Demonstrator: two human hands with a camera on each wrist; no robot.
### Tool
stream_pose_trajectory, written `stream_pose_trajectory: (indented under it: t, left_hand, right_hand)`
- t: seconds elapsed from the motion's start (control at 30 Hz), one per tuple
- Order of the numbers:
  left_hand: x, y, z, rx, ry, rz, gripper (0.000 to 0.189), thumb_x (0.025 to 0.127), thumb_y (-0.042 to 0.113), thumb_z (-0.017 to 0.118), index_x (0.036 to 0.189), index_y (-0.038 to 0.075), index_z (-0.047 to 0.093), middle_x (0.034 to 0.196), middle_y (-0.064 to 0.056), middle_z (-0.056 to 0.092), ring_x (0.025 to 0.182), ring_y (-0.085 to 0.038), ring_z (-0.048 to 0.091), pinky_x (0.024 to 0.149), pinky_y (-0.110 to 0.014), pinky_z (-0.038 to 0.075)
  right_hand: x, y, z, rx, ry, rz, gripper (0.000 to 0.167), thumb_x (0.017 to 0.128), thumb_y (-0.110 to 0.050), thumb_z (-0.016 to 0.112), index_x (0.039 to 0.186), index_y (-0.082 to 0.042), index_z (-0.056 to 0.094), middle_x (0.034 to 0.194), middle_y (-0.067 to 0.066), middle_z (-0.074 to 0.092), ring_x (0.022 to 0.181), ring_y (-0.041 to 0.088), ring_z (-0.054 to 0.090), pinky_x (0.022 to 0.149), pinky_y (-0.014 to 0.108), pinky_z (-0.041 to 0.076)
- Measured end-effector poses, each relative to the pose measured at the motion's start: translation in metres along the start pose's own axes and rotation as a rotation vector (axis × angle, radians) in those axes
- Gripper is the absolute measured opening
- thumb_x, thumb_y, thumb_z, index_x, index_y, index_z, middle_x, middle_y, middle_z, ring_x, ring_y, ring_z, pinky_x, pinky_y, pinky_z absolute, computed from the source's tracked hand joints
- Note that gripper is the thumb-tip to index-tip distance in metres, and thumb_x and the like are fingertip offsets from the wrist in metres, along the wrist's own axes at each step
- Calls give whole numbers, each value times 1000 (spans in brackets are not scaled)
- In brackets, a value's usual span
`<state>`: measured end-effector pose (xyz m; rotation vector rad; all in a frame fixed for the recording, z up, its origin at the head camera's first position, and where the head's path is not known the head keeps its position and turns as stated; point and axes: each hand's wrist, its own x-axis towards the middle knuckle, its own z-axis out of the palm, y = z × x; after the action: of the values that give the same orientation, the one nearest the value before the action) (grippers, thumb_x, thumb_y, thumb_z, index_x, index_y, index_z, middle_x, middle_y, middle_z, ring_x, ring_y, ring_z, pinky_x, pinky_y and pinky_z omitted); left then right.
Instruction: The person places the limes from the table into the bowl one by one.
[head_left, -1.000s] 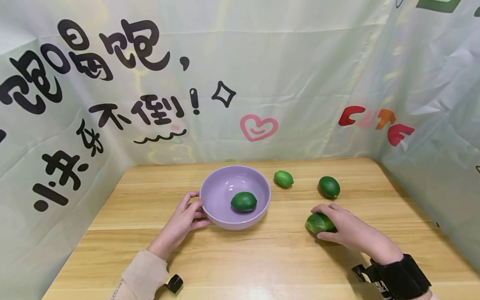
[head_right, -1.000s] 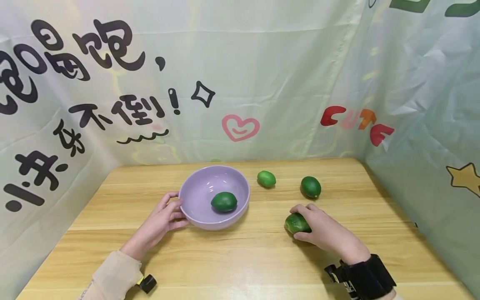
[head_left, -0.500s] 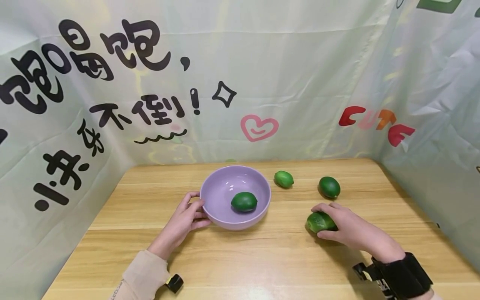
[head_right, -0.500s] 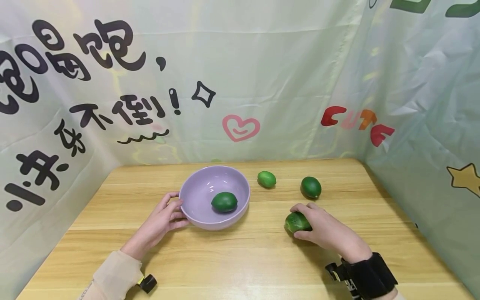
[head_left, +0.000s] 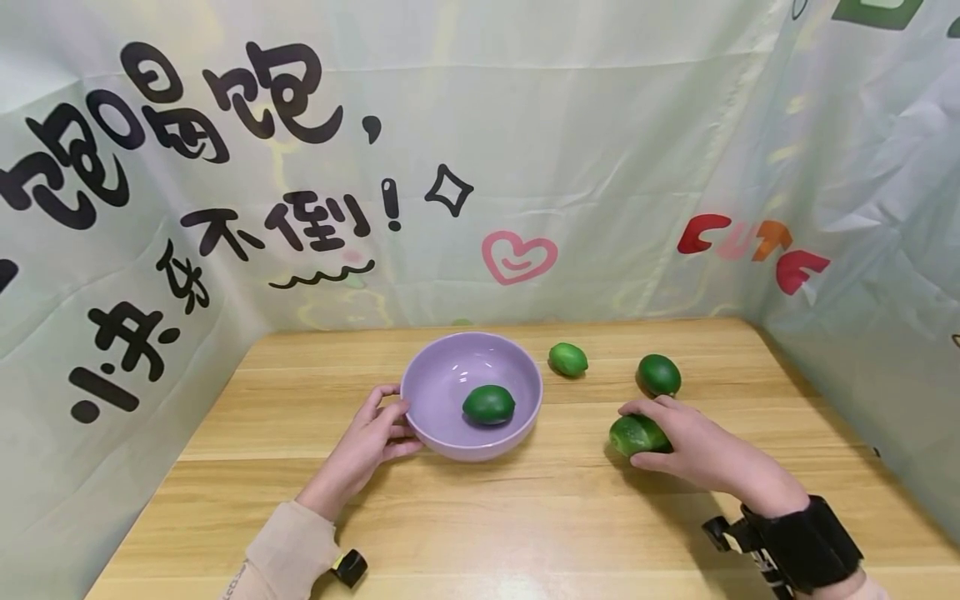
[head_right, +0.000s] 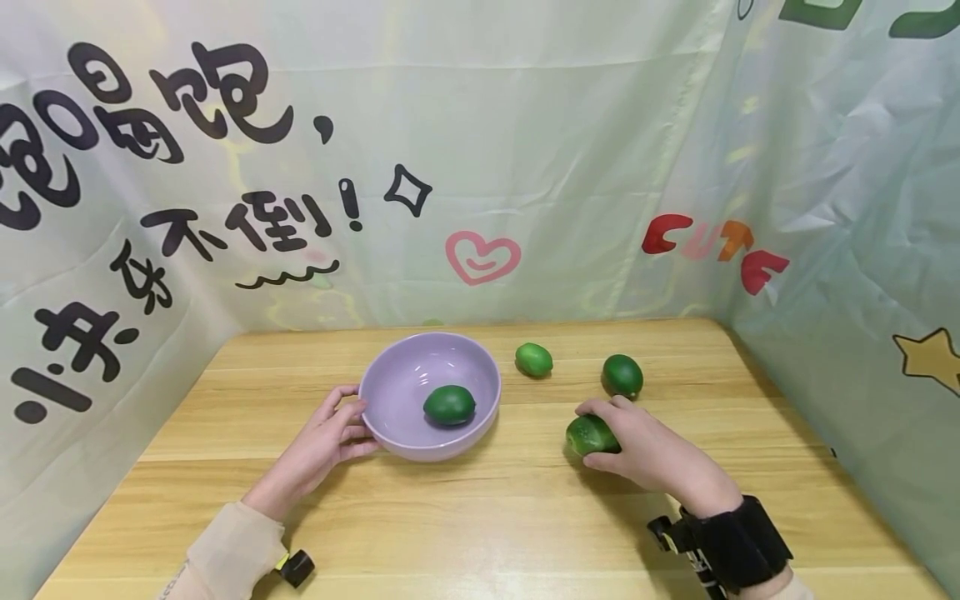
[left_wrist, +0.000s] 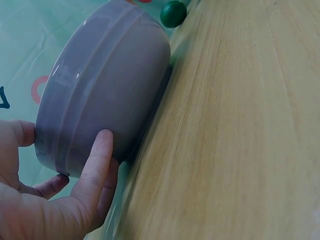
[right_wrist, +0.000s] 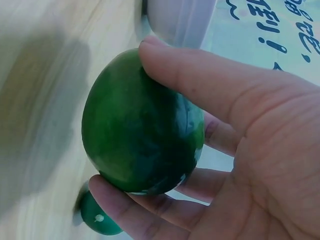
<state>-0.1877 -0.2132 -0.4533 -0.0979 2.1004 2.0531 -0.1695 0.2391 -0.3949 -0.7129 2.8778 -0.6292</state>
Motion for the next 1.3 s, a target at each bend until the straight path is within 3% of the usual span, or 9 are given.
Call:
stream_pose_trajectory:
  t: [0.33, 0.77, 1.03, 1.3]
  left_hand:
    - [0, 0, 0, -1, 5, 3, 42, 113, 25, 51, 152, 14, 41, 135, -26, 58, 103, -25, 72, 93, -40, 67]
    - [0, 0, 0, 1, 1, 5, 42, 113, 26, 51, 152, 15, 41, 133, -24, 59, 102, -24, 72, 92, -39, 67]
    - [0, 0, 0, 3, 0, 3, 42, 113, 26, 51, 153, 16, 41, 134, -24, 59, 103, -24, 72, 92, -39, 67]
    - [0, 0, 0, 6, -1, 1, 42, 113, 26, 51, 153, 16, 41, 135, -24, 58, 103, -24, 73, 93, -39, 68]
  right_hand:
    - [8, -13, -10, 6, 21, -32, 56, 91, -29, 88, 138, -12, 62, 122, 14, 62, 100, 22, 64, 79, 39, 57]
    - [19, -25, -20, 3, 56, -86, 59, 91, -33, 88, 139, -12, 62, 121, 13, 63, 104, 25, 63, 80, 40, 59]
    - [27, -35, -25, -5, 86, -101, 58, 92, -32, 87, 142, -14, 62, 130, 17, 64, 108, 26, 64, 83, 40, 59]
    - [37, -46, -30, -13, 83, -121, 57, 92, -35, 87, 140, -16, 62, 126, 15, 65, 105, 26, 66, 82, 40, 58]
